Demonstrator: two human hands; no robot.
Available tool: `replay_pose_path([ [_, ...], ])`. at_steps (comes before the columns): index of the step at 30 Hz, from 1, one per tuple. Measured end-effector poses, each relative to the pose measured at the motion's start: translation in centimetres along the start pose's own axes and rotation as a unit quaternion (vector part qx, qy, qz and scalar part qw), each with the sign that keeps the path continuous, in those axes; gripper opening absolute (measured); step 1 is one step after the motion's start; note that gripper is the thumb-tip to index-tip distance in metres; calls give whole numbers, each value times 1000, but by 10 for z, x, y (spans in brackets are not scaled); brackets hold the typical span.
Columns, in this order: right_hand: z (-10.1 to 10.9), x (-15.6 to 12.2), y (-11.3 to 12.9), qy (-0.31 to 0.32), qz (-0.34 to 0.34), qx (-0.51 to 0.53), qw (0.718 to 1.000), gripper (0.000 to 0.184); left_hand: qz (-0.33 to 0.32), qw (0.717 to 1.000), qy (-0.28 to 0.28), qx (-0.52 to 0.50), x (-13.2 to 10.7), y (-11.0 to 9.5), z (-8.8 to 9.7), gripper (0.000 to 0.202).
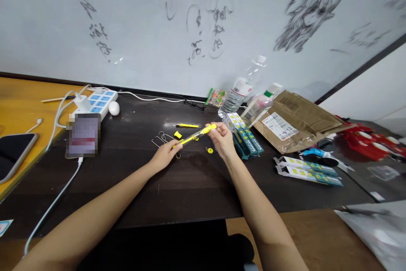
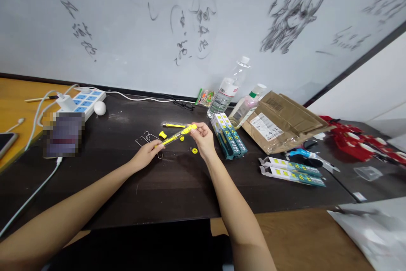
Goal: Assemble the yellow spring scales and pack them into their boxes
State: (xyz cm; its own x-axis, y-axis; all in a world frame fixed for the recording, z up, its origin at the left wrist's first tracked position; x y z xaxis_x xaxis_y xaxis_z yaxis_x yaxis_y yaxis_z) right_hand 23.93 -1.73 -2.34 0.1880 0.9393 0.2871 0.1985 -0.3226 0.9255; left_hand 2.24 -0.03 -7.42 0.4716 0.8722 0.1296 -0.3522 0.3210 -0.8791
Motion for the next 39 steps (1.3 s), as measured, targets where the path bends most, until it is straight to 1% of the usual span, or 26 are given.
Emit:
replay_pose_path([
  [5,-1,-1,0,-10,-2,8,1000,30,-2,1000,1,-1,0,1,0,33],
  [12,-2,-1,1,34,-14,0,999,30,-2,1000,3,7,-2,-2,-1,32],
  [17,0,-1,0,22,-12,-20,999,27,-7,1000,6,-6,-1,0,-1,33],
  [20,-7,-5,7,30,-2,-29,999,28,-10,1000,13,-14,0,-1,1,33],
  [25,-26,-18,22,85,19,-32,996,30,-3,1000,17,7,-2,-7,4,35],
  [28,-33,-23,25,115,30,-41,992,27,-12,999,29,14,-4,-10,5,34],
  [30,-34,-25,26,123,30,-49,991,26,-15,999,35,16,-4,-10,5,33],
  [33,-33,-25,25,124,29,-49,991,28,-11,999,38,25,-4,-10,5,34],
  [39,-26,-22,26,91,21,-33,995,29,-27,999,38,24,-4,-11,4,30],
])
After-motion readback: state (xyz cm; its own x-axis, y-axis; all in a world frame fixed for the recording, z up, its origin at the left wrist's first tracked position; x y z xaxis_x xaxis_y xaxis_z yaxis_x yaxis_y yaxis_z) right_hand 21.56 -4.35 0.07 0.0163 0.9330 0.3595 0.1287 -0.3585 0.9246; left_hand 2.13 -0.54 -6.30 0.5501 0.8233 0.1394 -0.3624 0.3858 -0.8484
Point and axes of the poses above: each hand's wrist, its own x-axis towards the middle knuckle, its own z-axis out of the back of the hand, y = z × x, the point moved 3 cm from there along x, towards the middle knuckle, and after that the axes turned 5 degrees about -x, right-handed, at the moved point
